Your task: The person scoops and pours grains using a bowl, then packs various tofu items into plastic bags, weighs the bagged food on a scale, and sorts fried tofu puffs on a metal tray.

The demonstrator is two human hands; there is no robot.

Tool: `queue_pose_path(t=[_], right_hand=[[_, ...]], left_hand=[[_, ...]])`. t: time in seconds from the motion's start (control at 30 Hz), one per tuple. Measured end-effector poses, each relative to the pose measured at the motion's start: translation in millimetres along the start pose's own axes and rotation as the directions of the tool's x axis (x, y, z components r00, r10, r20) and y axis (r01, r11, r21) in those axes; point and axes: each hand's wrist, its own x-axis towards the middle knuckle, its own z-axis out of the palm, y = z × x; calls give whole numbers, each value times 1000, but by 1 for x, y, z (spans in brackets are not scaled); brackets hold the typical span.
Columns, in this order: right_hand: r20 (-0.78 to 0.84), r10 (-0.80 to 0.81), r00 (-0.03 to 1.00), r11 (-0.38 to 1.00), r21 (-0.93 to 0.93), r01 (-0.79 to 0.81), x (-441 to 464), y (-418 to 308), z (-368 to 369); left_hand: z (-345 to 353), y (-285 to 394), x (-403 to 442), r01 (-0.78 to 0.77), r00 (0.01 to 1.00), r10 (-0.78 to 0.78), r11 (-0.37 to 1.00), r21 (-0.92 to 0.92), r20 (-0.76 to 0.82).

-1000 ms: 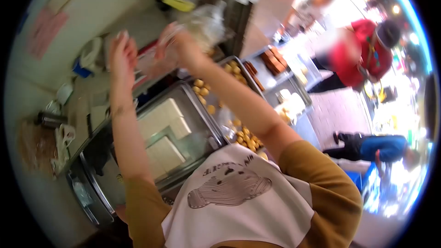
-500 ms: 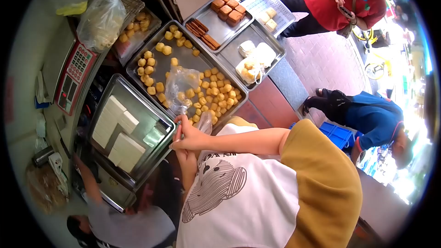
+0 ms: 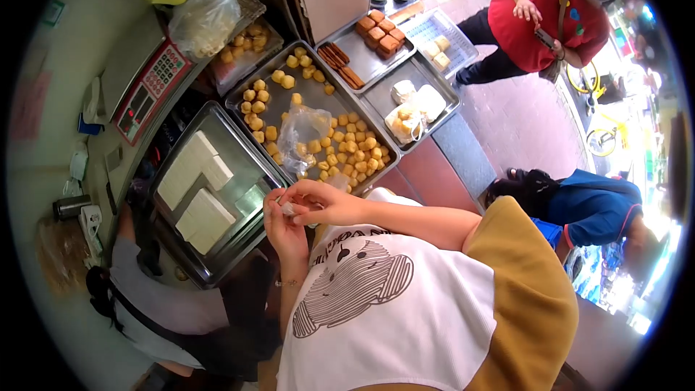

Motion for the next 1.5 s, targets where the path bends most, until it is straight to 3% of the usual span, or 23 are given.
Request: queue_pose_path(t=[0.03,0.13,0.17,0.27,0.3,0.4,0.57,0.67,0.77,0.87,0.9,0.93,1.03,1.17,1.27,1.3,1.4,1.5], right_hand=[[-20,-48,999,997,-57,47,-5,-7,7],[-20,-91,996,994,54,91,-9,1,15],[-64,-159,985,964,-227,140,-9,7,14],[-125,-146,981,972,-204,119,-18,-5,38],[-65,-321,945,799,-554,233,-19,-2,37],[42,-450,892,661,-656,364,-27,1,49],[78,-399,914,709,-606,361,-37,15,54],[172,-499,849,495,-748,442,-46,18,53],[222,-437,872,164,-933,320,-60,15,50],[252,-531,809,-21,-958,285,-72,11,33],[305,-608,733,-141,-950,279,-76,11,26],[286,-654,700,-142,-956,257,-82,9,22],[258,-798,545,-156,-962,226,-103,-1,14],[368,-802,470,-331,-930,161,-136,-15,-11],[336,-857,392,-288,-941,176,-160,-31,-28],[315,-865,390,-252,-946,206,-170,-35,-37],[132,-885,447,-14,-966,256,-210,-36,-65],[-135,-842,522,332,-893,304,-249,-36,-86]], left_hand=[[-5,-1,-2,-43,999,42,999,31,25],[-28,1,-10,-71,986,52,991,115,159],[-30,0,-14,-81,983,60,990,115,175],[-26,6,-26,-126,981,97,977,171,168],[-18,14,-34,-112,984,87,981,160,152],[-33,17,-36,-103,975,72,985,139,211],[-50,16,-37,-41,972,2,986,161,235],[-54,13,-30,-5,958,-41,987,158,284],[-61,8,-27,17,890,-87,987,159,447],[-52,-5,-32,-277,847,59,897,344,529],[-41,-5,-39,-395,809,116,832,388,576],[-30,-2,-46,-510,768,150,731,452,623],[6,-8,-73,-665,687,278,612,427,671],[50,-26,-87,-779,586,328,479,404,741],[87,-50,-99,-726,649,326,536,431,688],[94,-66,-101,-648,704,290,635,420,648],[132,-100,-116,-750,634,372,510,421,678],[164,-132,-129,-722,636,320,567,395,702]])
